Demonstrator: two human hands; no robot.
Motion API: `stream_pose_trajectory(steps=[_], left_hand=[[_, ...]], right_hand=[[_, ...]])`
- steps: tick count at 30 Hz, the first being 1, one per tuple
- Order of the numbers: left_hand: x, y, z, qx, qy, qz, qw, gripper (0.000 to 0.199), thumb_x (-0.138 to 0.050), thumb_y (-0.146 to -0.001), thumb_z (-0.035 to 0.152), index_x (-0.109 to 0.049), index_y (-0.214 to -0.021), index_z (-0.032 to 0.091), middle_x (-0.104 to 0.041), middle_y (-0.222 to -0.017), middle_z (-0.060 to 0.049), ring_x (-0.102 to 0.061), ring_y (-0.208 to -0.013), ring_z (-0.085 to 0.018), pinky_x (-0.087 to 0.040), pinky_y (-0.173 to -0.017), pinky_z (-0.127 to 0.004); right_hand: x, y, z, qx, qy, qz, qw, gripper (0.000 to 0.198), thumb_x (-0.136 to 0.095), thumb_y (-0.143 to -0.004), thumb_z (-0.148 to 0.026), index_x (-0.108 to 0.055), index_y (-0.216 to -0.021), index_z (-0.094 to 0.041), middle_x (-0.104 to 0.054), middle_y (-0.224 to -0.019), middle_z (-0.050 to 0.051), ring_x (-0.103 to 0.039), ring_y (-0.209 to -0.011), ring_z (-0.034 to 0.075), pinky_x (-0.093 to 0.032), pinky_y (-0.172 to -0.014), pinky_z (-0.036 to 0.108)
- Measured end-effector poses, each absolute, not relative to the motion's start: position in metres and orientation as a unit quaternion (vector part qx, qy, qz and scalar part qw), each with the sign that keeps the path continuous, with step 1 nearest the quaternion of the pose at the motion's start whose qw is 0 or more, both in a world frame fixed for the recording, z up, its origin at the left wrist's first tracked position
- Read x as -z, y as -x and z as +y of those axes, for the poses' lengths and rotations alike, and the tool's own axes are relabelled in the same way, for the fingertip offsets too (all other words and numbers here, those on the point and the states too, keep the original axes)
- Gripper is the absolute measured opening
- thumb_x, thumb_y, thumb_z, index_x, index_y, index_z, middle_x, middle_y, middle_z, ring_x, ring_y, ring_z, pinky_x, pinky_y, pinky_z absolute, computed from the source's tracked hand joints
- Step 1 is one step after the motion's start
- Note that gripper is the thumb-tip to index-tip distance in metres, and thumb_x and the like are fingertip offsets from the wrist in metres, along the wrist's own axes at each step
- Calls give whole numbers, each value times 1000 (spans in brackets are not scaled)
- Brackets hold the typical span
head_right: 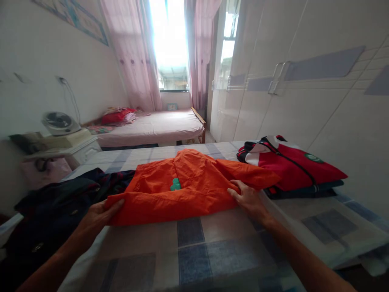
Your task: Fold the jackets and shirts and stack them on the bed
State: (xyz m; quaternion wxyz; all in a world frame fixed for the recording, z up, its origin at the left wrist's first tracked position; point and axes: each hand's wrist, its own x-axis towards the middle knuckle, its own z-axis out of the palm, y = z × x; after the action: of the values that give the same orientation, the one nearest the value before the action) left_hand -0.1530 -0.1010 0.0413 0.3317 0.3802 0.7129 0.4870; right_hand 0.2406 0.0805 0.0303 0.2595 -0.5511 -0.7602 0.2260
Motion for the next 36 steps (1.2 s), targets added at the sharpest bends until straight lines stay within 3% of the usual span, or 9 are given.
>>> stream_pose_trajectory(steps=[5, 10, 13, 16, 19, 24, 27, 31, 36], left_hand=[[-30, 155, -108, -457, -432, 721, 291, 47, -60, -75, 54, -69, -103, 16, -72, -86, -4, -64, -79, -23, -49, -68, -27], [-13, 150, -113, -296, -488, 802, 176, 40, -60, -76, 48, -69, -102, 20, -72, -96, -9, -65, -89, -30, -47, -80, -35], [-19, 141, -115, -244, -511, 824, 19, 49, -49, -83, 45, -56, -125, 20, -63, -118, -14, -61, -101, -34, -46, -87, -43], [-25, 132, -119, -237, -626, 738, -92, 43, -41, -89, 36, -57, -126, 22, -51, -137, -9, -45, -126, -29, -33, -106, -41], [-14, 130, -118, -174, -723, 667, -43, 40, -41, -91, 35, -57, -127, 28, -43, -145, -2, -29, -138, -25, -21, -114, -42], [26, 151, -109, -101, -728, 678, 13, 50, -37, -92, 42, -42, -138, 25, -41, -145, -4, -28, -138, -29, -28, -110, -52], [32, 159, -108, -72, -732, 677, -10, 51, -35, -92, 43, -43, -138, 22, -40, -145, -5, -30, -137, -29, -32, -109, -52], [6, 155, -98, -60, -724, 687, -16, 44, -36, -92, 44, -59, -124, 25, -56, -133, -4, -46, -128, -28, -37, -105, -50], [-40, 137, -27, -209, -663, 718, 32, 38, -43, -88, 38, -64, -114, 19, -60, -127, -9, -54, -118, -26, -38, -102, -40]], right_hand=[[-25, -256, 70, -182, 576, -710, 361, 39, -47, -80, -44, -58, -110, -22, -68, -107, 6, -65, -95, 24, -49, -83, 33], [-5, -273, 58, -119, 607, -761, 195, 40, -44, -81, -42, -59, -110, -18, -69, -88, 8, -65, -79, 27, -50, -73, 39], [-16, -260, 46, 3, 562, -788, 251, 43, -41, -85, -37, -53, -121, -16, -64, -111, 12, -59, -102, 29, -46, -88, 42], [-34, -236, 36, 70, 444, -840, 306, 41, -39, -90, -34, -50, -127, -20, -54, -130, 10, -44, -125, 25, -33, -105, 41], [-30, -215, 40, 67, 354, -896, 259, 44, -39, -92, -35, -47, -133, -23, -43, -143, 6, -29, -137, 24, -25, -111, 43], [18, -209, 67, 3, 421, -902, 94, 55, -37, -91, -42, -40, -140, -17, -38, -147, 9, -30, -137, 25, -31, -108, 45], [33, -213, 74, 6, 445, -891, 83, 58, -34, -92, -42, -35, -143, -15, -33, -149, 8, -27, -138, 24, -29, -109, 43], [33, -214, 72, 19, 442, -891, 98, 57, -34, -92, -42, -37, -142, -15, -34, -148, 8, -29, -137, 23, -30, -108, 41], [33, -212, 70, 20, 442, -891, 107, 56, -36, -91, -40, -38, -141, -15, -36, -148, 8, -30, -137, 24, -31, -108, 42]])
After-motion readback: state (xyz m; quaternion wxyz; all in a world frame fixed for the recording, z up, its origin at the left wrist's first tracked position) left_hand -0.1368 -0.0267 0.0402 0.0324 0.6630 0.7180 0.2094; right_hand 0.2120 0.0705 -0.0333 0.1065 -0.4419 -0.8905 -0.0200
